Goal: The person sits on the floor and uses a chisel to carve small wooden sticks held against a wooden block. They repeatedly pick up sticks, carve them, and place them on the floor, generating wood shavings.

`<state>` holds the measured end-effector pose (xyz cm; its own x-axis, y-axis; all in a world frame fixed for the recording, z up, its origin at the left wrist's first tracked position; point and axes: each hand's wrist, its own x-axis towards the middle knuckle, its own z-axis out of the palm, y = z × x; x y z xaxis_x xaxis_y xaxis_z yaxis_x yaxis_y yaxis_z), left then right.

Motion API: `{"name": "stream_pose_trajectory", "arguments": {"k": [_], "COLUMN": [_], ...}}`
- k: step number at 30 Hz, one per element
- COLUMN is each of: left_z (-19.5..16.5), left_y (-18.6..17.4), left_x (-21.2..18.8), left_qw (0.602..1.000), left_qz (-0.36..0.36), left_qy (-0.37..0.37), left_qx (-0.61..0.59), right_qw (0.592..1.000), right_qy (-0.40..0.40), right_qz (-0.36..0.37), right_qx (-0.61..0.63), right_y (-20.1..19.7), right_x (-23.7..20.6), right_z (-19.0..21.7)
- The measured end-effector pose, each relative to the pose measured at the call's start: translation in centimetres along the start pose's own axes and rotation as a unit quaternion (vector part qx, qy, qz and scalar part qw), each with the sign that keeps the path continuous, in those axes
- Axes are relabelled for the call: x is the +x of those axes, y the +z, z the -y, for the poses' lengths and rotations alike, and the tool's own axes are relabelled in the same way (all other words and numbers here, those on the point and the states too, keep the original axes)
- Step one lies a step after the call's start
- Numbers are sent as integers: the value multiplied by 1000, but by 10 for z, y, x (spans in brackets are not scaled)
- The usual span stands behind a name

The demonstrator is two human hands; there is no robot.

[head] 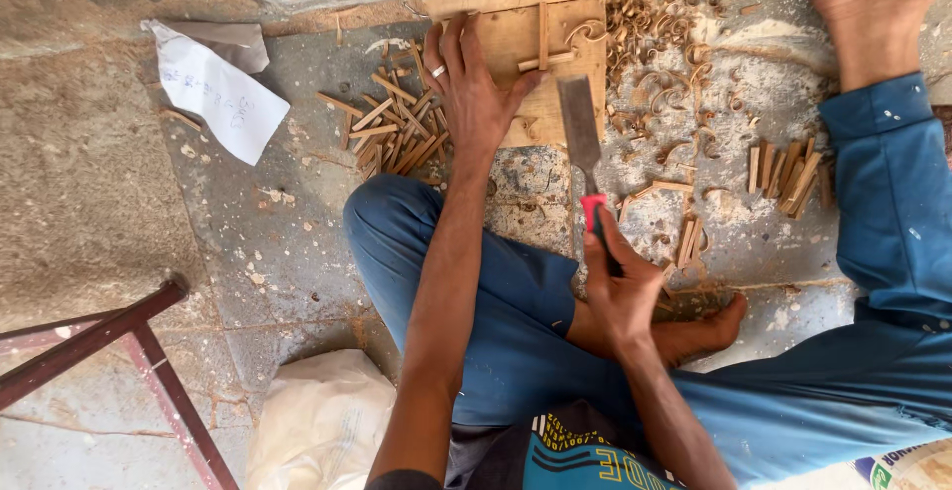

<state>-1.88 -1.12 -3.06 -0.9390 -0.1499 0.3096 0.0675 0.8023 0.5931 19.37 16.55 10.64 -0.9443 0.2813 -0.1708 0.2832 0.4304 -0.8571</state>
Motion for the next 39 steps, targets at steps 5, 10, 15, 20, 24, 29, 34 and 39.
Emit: {"name": "stream_pose_trajectory", "arguments": {"k": [5,10,15,20,24,29,34,39], "left_z": [-5,-9,-12,-11,-9,-11,-16,-21], "left_y": [-6,-8,-9,-7,-5,-8,-17,-23], "left_x": [0,1,2,-1,1,11,8,12], "left_qw": [999,998,997,997,997,997,997,995], "left_qz": [-1,-16,-35,-15,-34,-11,6,41], "left_qy": [-45,-56,-54,-69,-49,-56,-55,-91], "left_qx": [-30,-34,-43,-39,-49,-45,-51,-22], "right_qw": [994,986,983,987,985,980,976,963], "right_qy": [-72,-117,-108,-79,-82,-88,-136,-189], "right_qz": [-10,-19,-38,-26,-39,-65,-91,-103], "right_qx": [-78,-119,-144,-139,-148,-167,-143,-165], "right_y": [29,43,61,71,75,76,78,80], "right_x": [6,13,30,43,51,51,63,77], "right_z": [7,13,19,19,21,20,8,10]}}
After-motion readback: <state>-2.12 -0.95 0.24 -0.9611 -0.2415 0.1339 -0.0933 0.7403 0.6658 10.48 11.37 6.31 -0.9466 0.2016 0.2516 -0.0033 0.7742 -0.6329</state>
